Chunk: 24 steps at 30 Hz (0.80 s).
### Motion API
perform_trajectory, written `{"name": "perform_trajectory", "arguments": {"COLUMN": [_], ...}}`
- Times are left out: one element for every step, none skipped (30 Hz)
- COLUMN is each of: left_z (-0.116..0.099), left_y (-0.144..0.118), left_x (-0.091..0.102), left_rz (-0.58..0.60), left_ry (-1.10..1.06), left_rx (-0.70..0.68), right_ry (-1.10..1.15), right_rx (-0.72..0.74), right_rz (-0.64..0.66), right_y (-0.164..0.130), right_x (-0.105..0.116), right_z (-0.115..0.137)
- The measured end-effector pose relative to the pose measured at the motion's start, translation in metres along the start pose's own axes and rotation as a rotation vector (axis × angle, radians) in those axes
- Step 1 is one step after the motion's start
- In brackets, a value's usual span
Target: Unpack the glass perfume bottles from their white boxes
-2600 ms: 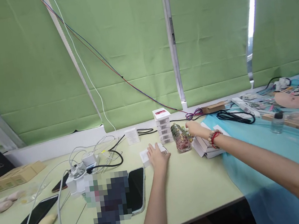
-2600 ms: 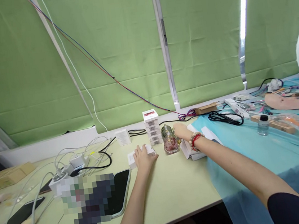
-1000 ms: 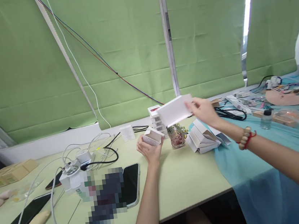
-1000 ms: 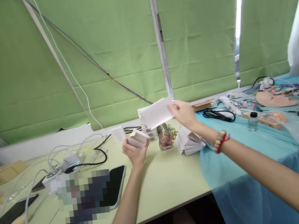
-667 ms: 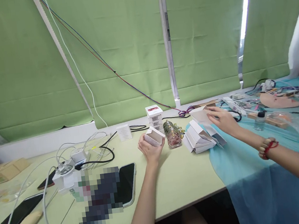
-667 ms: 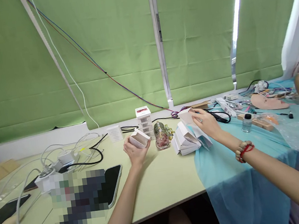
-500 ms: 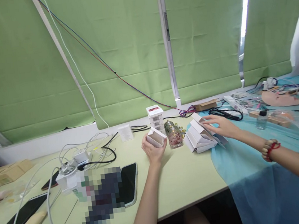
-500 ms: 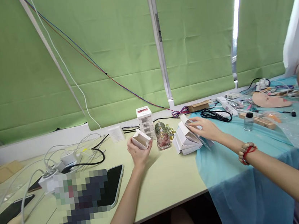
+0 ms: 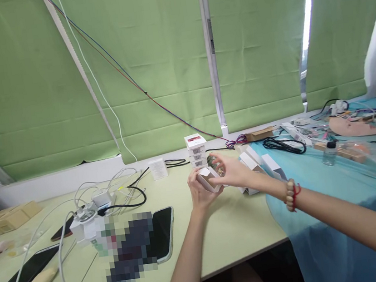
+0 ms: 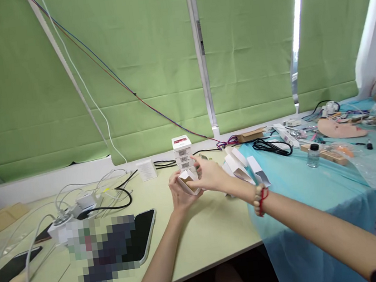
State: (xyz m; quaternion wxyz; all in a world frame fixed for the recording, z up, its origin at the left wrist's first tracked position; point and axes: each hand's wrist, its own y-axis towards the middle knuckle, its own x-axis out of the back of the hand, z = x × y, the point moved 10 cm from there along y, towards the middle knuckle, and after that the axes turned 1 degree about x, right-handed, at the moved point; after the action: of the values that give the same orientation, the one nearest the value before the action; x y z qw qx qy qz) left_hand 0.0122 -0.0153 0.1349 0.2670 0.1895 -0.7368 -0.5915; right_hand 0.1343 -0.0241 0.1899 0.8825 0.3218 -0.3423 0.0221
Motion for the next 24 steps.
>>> {"name": "perform_trajectory", "arguments": {"left_z": [0.001, 0.003, 0.007, 0.013, 0.02, 0.027, 0.034, 0.041, 0.048, 0.054, 0.059, 0.063, 0.067, 0.071, 0.075, 0.079, 0.082, 0.084, 0.086, 0.088, 0.089, 0.089, 0.089, 0.089], "left_y": [0.0, 0.0, 0.0, 0.0, 0.0, -0.001, -0.002, -0.003, -0.005, -0.008, -0.011, -0.014, -0.017, -0.02, -0.023, -0.026, -0.029, -0.031, -0.032, -0.033, -0.034, -0.034, -0.035, -0.035], "left_x": [0.0, 0.0, 0.0, 0.0, 0.0, 0.001, 0.002, 0.004, 0.005, 0.007, 0.007, 0.006, 0.004, 0.001, -0.001, -0.004, -0.005, -0.006, -0.006, -0.006, -0.006, -0.006, -0.006, -0.007], "left_rz": [-0.01, -0.013, -0.008, 0.002, 0.012, 0.017, 0.012, -0.003, -0.026, -0.051, -0.071, -0.079, -0.072, -0.055, -0.032, -0.007, 0.016, 0.033, 0.046, 0.054, 0.061, 0.067, 0.071, 0.075], "left_ry": [-0.005, 0.0, 0.012, 0.03, 0.047, 0.06, 0.067, 0.07, 0.074, 0.081, 0.093, 0.107, 0.12, 0.13, 0.136, 0.137, 0.134, 0.131, 0.127, 0.125, 0.125, 0.126, 0.128, 0.128], "left_rx": [-0.009, -0.004, 0.016, 0.052, 0.099, 0.153, 0.21, 0.27, 0.326, 0.376, 0.42, 0.459, 0.495, 0.533, 0.572, 0.609, 0.644, 0.676, 0.704, 0.724, 0.738, 0.746, 0.748, 0.746], "right_ry": [-0.017, -0.048, -0.086, -0.126, -0.164, -0.195, -0.217, -0.228, -0.23, -0.226, -0.22, -0.222, -0.236, -0.265, -0.31, -0.362, -0.415, -0.462, -0.499, -0.528, -0.552, -0.57, -0.582, -0.587], "right_rx": [-0.033, -0.045, -0.037, -0.024, -0.008, 0.007, 0.022, 0.047, 0.086, 0.136, 0.195, 0.25, 0.298, 0.339, 0.366, 0.39, 0.406, 0.417, 0.426, 0.431, 0.432, 0.422, 0.401, 0.368], "right_rz": [0.042, 0.068, 0.083, 0.089, 0.086, 0.073, 0.052, 0.02, -0.022, -0.069, -0.119, -0.173, -0.225, -0.273, -0.316, -0.343, -0.36, -0.362, -0.363, -0.352, -0.332, -0.316, -0.3, -0.284], "right_y": [0.003, 0.007, 0.01, 0.014, 0.017, 0.02, 0.022, 0.024, 0.026, 0.028, 0.029, 0.032, 0.036, 0.041, 0.048, 0.056, 0.066, 0.076, 0.086, 0.096, 0.104, 0.112, 0.118, 0.124], "right_x": [-0.015, -0.028, -0.037, -0.043, -0.045, -0.044, -0.04, -0.032, -0.023, -0.011, 0.0, 0.012, 0.023, 0.032, 0.038, 0.041, 0.042, 0.04, 0.037, 0.031, 0.024, 0.017, 0.01, 0.003], "right_z": [0.001, 0.002, 0.003, 0.004, 0.006, 0.008, 0.01, 0.015, 0.023, 0.032, 0.043, 0.054, 0.063, 0.072, 0.077, 0.08, 0.08, 0.077, 0.072, 0.065, 0.057, 0.048, 0.038, 0.027]}}
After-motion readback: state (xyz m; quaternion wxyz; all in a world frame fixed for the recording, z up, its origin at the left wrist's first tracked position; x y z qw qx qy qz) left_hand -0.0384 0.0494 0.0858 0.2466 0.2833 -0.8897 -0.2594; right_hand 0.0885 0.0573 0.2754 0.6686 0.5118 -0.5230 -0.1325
